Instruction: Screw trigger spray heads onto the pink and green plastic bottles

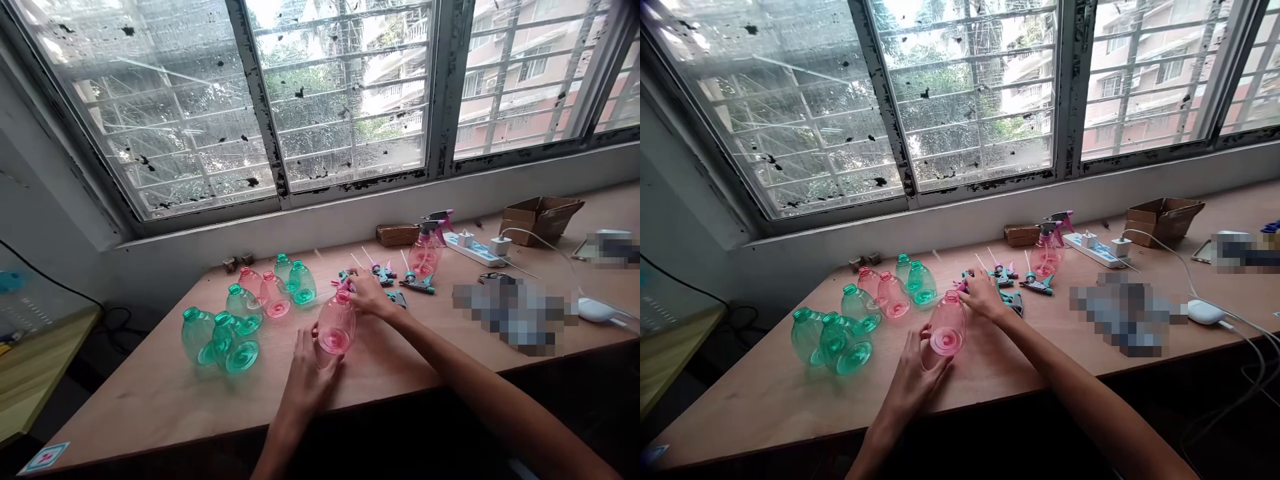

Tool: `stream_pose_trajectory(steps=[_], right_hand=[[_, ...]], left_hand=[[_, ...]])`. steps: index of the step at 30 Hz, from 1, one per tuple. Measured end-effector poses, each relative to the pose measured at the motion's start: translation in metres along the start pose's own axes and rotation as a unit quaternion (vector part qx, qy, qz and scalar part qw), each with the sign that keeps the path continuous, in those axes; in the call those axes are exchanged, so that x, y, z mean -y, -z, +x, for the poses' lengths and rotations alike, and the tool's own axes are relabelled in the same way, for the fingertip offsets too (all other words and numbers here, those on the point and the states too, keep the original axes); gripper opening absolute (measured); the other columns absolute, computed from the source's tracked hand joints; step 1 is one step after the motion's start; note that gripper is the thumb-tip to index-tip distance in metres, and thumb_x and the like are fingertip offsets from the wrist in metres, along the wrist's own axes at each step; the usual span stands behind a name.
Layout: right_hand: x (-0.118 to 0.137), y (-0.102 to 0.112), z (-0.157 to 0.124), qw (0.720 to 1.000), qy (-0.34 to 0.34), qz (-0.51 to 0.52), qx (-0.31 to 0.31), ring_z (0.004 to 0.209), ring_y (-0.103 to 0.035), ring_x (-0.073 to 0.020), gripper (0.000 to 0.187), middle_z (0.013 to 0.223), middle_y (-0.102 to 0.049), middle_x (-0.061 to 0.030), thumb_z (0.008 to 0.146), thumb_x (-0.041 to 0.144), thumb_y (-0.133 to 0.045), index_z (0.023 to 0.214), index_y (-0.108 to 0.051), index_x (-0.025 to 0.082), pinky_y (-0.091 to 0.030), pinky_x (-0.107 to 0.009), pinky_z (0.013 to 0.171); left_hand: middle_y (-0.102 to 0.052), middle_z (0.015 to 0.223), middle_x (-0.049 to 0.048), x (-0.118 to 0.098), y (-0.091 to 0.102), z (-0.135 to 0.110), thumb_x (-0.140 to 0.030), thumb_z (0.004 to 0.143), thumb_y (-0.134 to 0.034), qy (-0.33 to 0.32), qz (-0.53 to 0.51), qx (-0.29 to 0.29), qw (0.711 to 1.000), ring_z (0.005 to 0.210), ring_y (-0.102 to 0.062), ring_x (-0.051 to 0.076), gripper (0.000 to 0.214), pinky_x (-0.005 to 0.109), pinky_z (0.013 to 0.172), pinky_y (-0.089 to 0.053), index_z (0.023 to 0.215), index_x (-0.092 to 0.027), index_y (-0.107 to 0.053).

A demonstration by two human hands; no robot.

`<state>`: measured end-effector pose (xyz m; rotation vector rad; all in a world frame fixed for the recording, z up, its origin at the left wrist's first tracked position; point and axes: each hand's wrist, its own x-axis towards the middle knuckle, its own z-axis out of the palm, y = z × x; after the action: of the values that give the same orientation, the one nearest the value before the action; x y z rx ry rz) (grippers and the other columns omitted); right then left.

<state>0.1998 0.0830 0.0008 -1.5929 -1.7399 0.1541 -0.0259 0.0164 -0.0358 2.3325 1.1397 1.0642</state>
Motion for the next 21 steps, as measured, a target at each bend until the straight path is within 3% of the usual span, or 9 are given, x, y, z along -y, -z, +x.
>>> stream_pose_trajectory(steps=[3,6,11,16,21], right_hand=[[-0.001,0.012,0.003,0.991,0.041,0.123,-0.033,0.128,-0.051,-0.0282,0.025,0.139,-0.056,-0.0132,0.094,0.038,-0.058,0.104,-0.068,0.019,-0.039,-0.042,0.106],[0.001,0.027,-0.006,0.968,0.060,0.234,-0.066,0.120,-0.061,-0.0250,0.034,0.131,-0.063,-0.0120,0.100,0.043,-0.044,0.121,-0.059,0.020,-0.048,-0.039,0.101],[-0.005,0.049,-0.062,0.940,0.043,0.316,-0.124,0.106,-0.068,-0.0272,0.034,0.114,-0.070,-0.0097,0.095,0.048,-0.055,0.118,-0.055,0.023,-0.055,-0.040,0.091],[-0.031,0.053,-0.128,0.963,-0.021,0.177,-0.200,0.098,-0.069,-0.0303,0.034,0.107,-0.072,-0.0082,0.089,0.045,-0.065,0.116,-0.060,0.025,-0.054,-0.044,0.088],[-0.046,0.051,-0.140,0.981,-0.016,0.082,-0.174,0.101,-0.068,-0.0314,0.032,0.108,-0.072,-0.0096,0.091,0.043,-0.062,0.116,-0.060,0.023,-0.053,-0.045,0.090]], left_hand=[[-0.059,0.118,0.0086,-0.002,0.005,0.000,-0.026,0.078,-0.074,-0.001,-0.020,-0.007,1.000,0.115,-0.061,0.028,0.050,0.045,0.102,-0.049,0.122,-0.021,-0.049],[-0.058,0.118,0.0077,-0.004,0.006,-0.001,-0.027,0.078,-0.075,0.000,-0.034,-0.017,0.999,0.117,-0.061,0.028,0.050,0.046,0.103,-0.050,0.121,-0.022,-0.050],[-0.052,0.123,0.0092,-0.005,0.003,0.001,-0.032,0.087,-0.065,0.043,-0.130,-0.056,0.989,0.113,-0.063,0.024,0.047,0.039,0.089,-0.059,0.129,-0.024,-0.045],[-0.052,0.127,0.0115,-0.003,0.004,0.004,-0.035,0.094,-0.057,0.059,-0.119,-0.082,0.988,0.103,-0.062,0.024,0.032,0.040,0.083,-0.057,0.122,-0.024,-0.048],[-0.044,0.143,0.0147,-0.005,-0.003,0.005,-0.041,0.088,-0.067,0.015,-0.037,-0.066,0.997,0.130,-0.047,0.033,0.061,0.054,0.105,-0.042,0.139,-0.026,-0.036]])
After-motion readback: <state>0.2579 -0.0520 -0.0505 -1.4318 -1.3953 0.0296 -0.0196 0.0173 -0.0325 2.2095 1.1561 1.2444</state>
